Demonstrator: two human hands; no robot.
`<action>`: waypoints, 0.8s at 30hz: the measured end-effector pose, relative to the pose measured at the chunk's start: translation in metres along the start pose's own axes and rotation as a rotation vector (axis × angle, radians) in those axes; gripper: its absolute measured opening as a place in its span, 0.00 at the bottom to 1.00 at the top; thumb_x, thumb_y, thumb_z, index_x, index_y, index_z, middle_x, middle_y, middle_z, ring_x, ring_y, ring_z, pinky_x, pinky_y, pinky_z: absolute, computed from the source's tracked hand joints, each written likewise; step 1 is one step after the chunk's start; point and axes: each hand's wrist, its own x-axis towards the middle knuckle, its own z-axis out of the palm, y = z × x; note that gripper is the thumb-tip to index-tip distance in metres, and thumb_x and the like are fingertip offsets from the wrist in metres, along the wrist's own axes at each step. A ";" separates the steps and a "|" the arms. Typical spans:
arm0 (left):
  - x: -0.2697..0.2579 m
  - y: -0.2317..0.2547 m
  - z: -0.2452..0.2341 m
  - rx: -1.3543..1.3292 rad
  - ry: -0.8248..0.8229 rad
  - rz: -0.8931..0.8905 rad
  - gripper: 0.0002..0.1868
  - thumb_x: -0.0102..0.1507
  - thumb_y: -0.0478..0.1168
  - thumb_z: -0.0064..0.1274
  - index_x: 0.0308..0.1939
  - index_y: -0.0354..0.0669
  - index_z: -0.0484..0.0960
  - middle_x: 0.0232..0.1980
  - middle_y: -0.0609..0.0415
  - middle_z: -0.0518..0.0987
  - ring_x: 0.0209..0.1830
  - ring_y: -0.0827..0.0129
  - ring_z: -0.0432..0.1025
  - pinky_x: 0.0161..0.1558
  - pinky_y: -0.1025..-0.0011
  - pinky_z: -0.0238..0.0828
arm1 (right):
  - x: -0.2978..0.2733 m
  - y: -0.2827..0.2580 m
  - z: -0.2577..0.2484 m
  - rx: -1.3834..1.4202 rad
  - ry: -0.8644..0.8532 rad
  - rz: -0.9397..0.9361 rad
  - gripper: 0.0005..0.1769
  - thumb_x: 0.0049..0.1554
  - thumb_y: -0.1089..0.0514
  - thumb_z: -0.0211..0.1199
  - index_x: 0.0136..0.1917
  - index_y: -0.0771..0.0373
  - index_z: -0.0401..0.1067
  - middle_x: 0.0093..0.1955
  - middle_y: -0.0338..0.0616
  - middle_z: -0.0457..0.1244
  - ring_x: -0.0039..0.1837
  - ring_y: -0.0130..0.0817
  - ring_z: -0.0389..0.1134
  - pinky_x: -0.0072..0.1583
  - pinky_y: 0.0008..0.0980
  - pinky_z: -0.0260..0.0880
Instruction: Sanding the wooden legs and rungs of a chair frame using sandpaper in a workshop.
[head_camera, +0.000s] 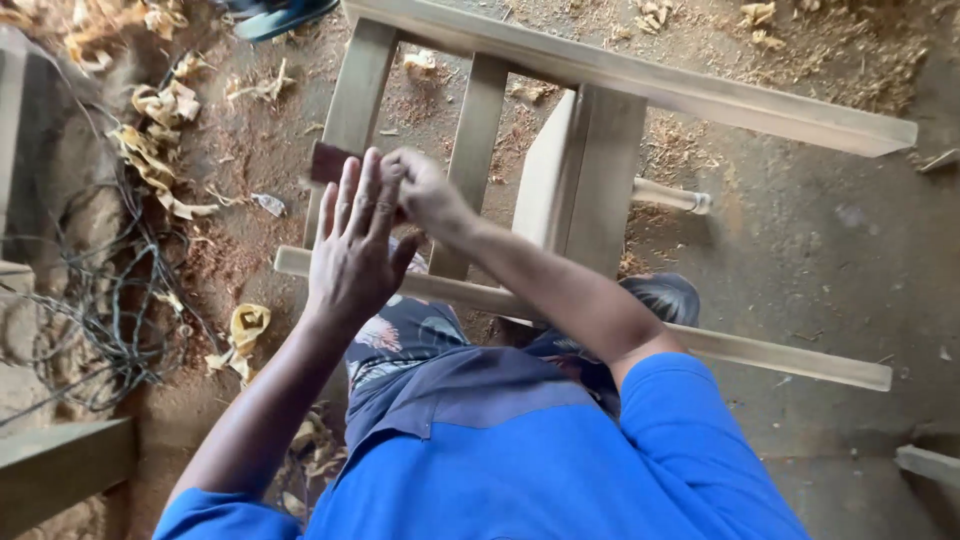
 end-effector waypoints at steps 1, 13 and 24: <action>-0.002 -0.003 -0.003 -0.015 -0.176 -0.046 0.40 0.68 0.55 0.51 0.76 0.30 0.66 0.80 0.31 0.59 0.80 0.42 0.52 0.77 0.48 0.45 | -0.007 0.014 0.010 -0.012 -0.107 0.059 0.12 0.65 0.65 0.46 0.53 0.60 0.71 0.43 0.42 0.67 0.51 0.31 0.67 0.55 0.35 0.72; -0.002 -0.057 -0.001 0.179 -0.641 -0.022 0.38 0.67 0.73 0.32 0.71 0.59 0.75 0.86 0.52 0.48 0.81 0.48 0.48 0.78 0.50 0.43 | -0.042 -0.049 -0.100 -0.300 0.025 0.134 0.24 0.65 0.60 0.57 0.73 0.61 0.58 0.50 0.59 0.66 0.43 0.42 0.73 0.48 0.39 0.77; 0.065 -0.059 0.063 -0.002 -0.496 -0.328 0.45 0.71 0.45 0.51 0.81 0.39 0.38 0.81 0.22 0.34 0.81 0.27 0.28 0.74 0.27 0.31 | -0.032 -0.045 -0.126 -0.248 0.253 0.146 0.23 0.64 0.62 0.59 0.71 0.61 0.62 0.45 0.50 0.67 0.41 0.30 0.71 0.46 0.31 0.77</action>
